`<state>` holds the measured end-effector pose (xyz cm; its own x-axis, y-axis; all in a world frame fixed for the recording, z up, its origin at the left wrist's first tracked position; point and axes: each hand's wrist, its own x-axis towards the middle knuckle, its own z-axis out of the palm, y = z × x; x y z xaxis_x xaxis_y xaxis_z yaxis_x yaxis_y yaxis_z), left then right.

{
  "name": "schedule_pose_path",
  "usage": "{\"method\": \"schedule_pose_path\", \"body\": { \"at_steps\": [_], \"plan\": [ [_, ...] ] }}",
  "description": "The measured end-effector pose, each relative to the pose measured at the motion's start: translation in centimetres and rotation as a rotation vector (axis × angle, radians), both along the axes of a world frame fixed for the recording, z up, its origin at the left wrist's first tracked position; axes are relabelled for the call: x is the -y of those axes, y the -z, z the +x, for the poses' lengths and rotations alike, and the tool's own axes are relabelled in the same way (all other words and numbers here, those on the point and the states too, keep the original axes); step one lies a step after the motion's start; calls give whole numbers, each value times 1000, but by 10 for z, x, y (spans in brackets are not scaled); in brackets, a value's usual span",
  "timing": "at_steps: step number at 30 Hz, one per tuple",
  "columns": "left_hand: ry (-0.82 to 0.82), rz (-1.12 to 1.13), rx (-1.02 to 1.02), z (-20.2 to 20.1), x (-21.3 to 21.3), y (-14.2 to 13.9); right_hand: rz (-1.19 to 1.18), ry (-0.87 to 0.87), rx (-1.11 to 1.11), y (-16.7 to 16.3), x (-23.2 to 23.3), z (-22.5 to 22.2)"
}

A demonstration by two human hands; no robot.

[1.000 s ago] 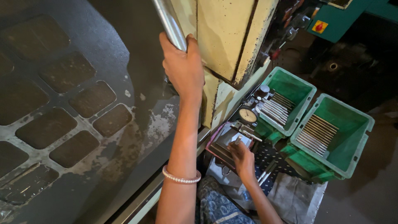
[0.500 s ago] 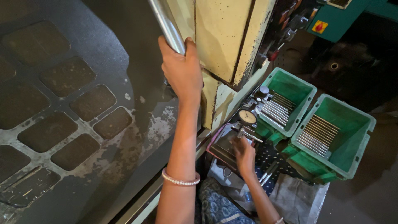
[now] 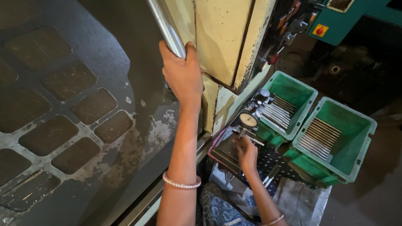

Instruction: The person measures cylindrical metal rods using a dial caliper, then opens a machine door to place the rods inside. The person repeats this process for several rods, measuring each one before insertion.

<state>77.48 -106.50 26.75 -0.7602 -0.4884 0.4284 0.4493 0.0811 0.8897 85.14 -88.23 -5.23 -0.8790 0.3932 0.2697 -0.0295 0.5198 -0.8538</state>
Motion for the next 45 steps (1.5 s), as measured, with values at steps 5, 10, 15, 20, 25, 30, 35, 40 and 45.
{"method": "schedule_pose_path", "body": {
  "at_steps": [5, 10, 15, 20, 25, 30, 35, 40, 45],
  "plan": [
    [-22, -19, 23, 1, -1, -2, -159, -108, -86, 5, -4, -5],
    [-43, -40, 12, 0, -2, 2, -241, -87, -217, 11, -19, -6],
    [-81, -76, -53, 0, -4, 5, 227, 167, -108, -14, -60, -5],
    [-22, -13, -3, 6, -6, 1, 445, 13, 134, -31, -76, -19],
    [-29, -22, 10, 15, -9, -3, 411, -108, 185, -26, -87, -25],
    [-107, -117, 105, 21, -12, -4, 540, -138, 1, -28, -90, -10],
    [-247, -349, 195, 32, -14, -6, 585, -50, -262, -30, -86, 29],
    [-190, -362, 87, 50, -18, 5, 341, -46, -332, -21, -79, 73],
    [-229, -480, -110, 91, -38, 97, -333, -191, -181, 5, -65, 113]
  ]
}}
